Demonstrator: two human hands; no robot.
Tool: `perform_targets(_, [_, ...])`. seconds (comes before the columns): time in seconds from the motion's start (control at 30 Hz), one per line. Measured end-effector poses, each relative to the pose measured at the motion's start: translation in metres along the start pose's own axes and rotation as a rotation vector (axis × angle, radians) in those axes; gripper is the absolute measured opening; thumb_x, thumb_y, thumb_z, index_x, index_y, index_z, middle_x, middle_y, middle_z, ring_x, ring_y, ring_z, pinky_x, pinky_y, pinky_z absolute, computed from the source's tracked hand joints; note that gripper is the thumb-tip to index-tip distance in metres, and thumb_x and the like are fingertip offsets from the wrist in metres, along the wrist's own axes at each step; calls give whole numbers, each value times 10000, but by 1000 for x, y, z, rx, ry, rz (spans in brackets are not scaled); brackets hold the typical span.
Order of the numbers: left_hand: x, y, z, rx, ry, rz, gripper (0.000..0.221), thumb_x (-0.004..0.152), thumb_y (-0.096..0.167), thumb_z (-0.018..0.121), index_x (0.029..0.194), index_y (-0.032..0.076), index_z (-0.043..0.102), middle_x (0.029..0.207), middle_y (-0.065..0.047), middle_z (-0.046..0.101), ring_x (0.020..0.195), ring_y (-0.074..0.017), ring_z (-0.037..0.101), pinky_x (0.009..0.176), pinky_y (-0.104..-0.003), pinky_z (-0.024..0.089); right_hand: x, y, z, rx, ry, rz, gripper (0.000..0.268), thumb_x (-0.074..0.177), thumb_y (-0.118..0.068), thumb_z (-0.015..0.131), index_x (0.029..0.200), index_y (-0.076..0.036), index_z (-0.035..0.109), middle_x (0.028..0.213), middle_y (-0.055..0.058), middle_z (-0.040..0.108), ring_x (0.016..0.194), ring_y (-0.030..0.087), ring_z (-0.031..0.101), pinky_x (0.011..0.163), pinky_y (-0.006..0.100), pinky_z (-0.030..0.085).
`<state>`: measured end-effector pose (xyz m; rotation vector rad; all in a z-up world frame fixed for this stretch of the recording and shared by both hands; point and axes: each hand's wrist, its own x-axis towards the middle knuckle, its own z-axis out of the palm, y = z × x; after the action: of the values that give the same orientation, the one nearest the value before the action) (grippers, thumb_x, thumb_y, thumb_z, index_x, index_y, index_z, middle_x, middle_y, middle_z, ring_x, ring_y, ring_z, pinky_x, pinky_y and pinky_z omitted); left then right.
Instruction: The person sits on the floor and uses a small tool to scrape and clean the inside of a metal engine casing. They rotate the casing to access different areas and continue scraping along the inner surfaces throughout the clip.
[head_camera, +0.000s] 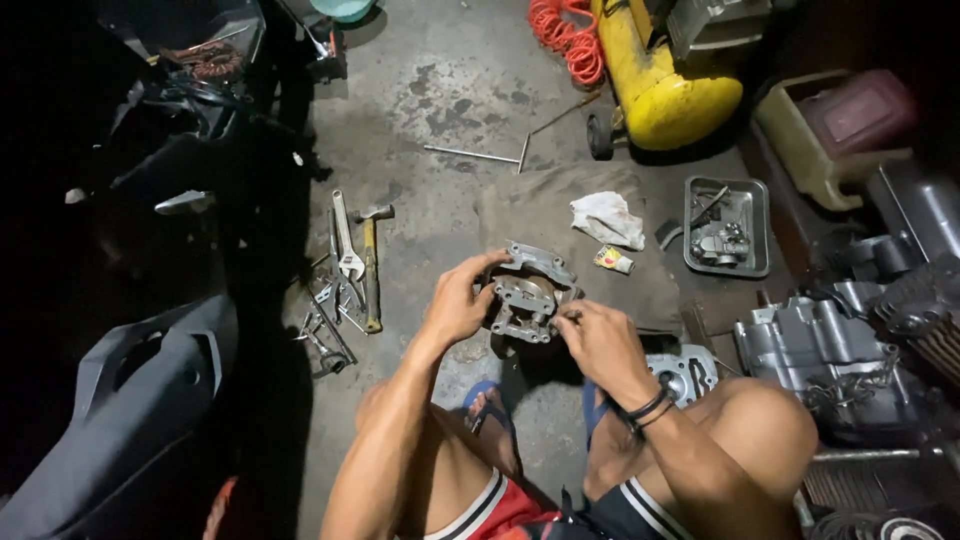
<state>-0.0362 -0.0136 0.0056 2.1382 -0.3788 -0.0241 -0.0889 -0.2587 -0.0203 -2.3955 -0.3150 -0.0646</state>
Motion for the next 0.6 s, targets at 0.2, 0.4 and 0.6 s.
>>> perform_targets(0.2, [1,-6,1,-22,1,13,515,823,-43,590,1279,186,662,1297,-132,690,1234,-405,606,1023,-526,506,-3,-9,-1,23,-27,-31,156,967,-234,667,1012,-125,768,872,121,773,841,332,767,732,406,624])
perform_targets(0.4, [-3,2,-1,-15,2,13,518,825,-63,584,1299,137,650,1295,-172,685,1227,-438,602,1020,-532,509,-8,-12,-10,155,8,16,134,899,-207,737,993,-126,786,887,151,782,901,373,757,742,453,623])
perform_targets(0.6, [-2,-1,3,20,11,14,519,830,-43,598,1299,173,656,1304,-118,689,1227,-393,617,1035,-509,496,-9,-8,-12,3,53,-19,139,953,-234,700,1015,-127,762,845,110,756,808,310,761,674,383,625])
